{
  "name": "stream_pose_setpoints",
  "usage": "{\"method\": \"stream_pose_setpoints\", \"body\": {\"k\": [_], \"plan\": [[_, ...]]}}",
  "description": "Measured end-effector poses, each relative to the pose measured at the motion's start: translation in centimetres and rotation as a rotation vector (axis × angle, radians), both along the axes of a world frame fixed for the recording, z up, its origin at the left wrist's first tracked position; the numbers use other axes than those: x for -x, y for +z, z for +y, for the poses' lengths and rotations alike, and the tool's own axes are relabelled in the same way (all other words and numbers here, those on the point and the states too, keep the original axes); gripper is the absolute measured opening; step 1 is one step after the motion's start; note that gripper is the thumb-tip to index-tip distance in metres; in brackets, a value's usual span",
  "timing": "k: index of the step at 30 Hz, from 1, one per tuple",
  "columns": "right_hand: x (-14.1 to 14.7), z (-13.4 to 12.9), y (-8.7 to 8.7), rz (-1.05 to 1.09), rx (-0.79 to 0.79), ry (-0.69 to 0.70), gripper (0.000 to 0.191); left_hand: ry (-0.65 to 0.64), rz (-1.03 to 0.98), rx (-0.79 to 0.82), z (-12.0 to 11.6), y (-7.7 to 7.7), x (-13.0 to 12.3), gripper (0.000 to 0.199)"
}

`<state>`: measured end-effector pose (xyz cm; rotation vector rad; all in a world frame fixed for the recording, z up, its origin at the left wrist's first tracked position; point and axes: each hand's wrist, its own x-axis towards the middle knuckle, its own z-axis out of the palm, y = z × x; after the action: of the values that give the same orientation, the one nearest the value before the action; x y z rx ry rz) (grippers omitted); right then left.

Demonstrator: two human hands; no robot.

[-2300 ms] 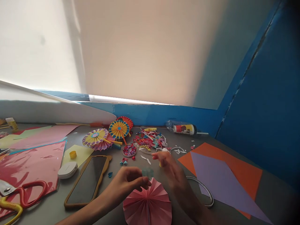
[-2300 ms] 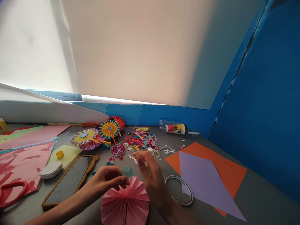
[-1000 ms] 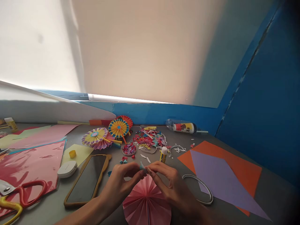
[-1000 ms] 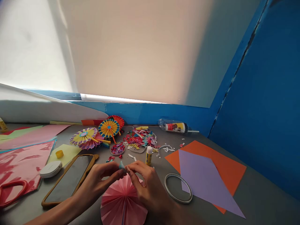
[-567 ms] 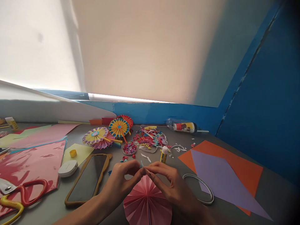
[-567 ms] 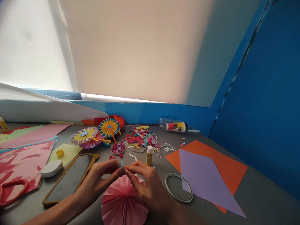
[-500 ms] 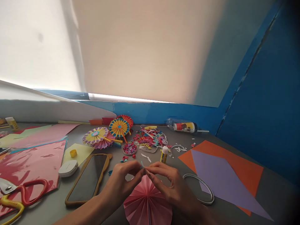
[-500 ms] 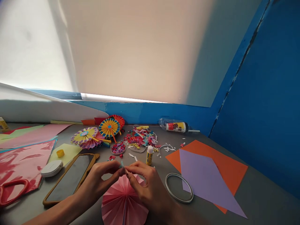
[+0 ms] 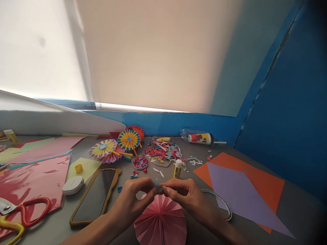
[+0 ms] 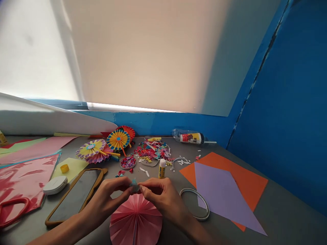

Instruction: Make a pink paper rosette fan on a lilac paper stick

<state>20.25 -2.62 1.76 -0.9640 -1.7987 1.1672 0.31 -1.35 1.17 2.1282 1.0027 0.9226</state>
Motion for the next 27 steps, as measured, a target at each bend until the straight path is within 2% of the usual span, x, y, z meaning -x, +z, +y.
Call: {"method": "stream_pose_setpoints", "body": {"k": [3, 7, 9, 12, 15, 17, 18, 21, 23, 27], "plan": [[0.0, 0.1, 0.1, -0.076, -0.084, -0.06, 0.024, -0.022, -0.059, 0.092, 0.1, 0.0, 0.1, 0.024], [-1.1, 0.8, -0.2, -0.3, -0.423, -0.294, 0.022, -0.041, -0.184, 0.21, 0.5, 0.0, 0.3, 0.031], [-2.1, 1.5, -0.6, -0.462, -0.537, -0.403, 0.025, -0.052, -0.237, 0.263, 0.6, 0.0, 0.3, 0.034], [-3.7, 2.3, -1.2, -0.716, -0.6, -0.529, 0.036, -0.105, -0.301, 0.334, 0.6, 0.1, 0.2, 0.035], [-4.3, 2.5, -1.3, -0.761, -0.621, -0.587, 0.041, -0.157, -0.351, 0.408, 0.7, 0.1, 0.1, 0.034], [-3.9, 2.2, -1.0, -0.604, -0.557, -0.553, 0.032, -0.169, -0.372, 0.444, 0.8, 0.0, 0.2, 0.033], [-3.5, 1.9, -0.7, -0.488, -0.475, -0.497, 0.027, -0.167, -0.384, 0.458, 0.8, 0.0, 0.2, 0.033], [-2.1, 1.0, 0.1, -0.122, -0.128, -0.224, 0.03, -0.17, -0.421, 0.486, 0.9, -0.2, 0.2, 0.031], [-1.2, 0.5, 0.3, 0.041, 0.021, -0.066, 0.033, -0.18, -0.435, 0.493, 0.9, -0.3, 0.2, 0.03], [-0.1, -0.2, 0.4, 0.167, 0.079, 0.041, 0.026, -0.198, -0.453, 0.498, 0.8, -0.5, 0.0, 0.029]]}}
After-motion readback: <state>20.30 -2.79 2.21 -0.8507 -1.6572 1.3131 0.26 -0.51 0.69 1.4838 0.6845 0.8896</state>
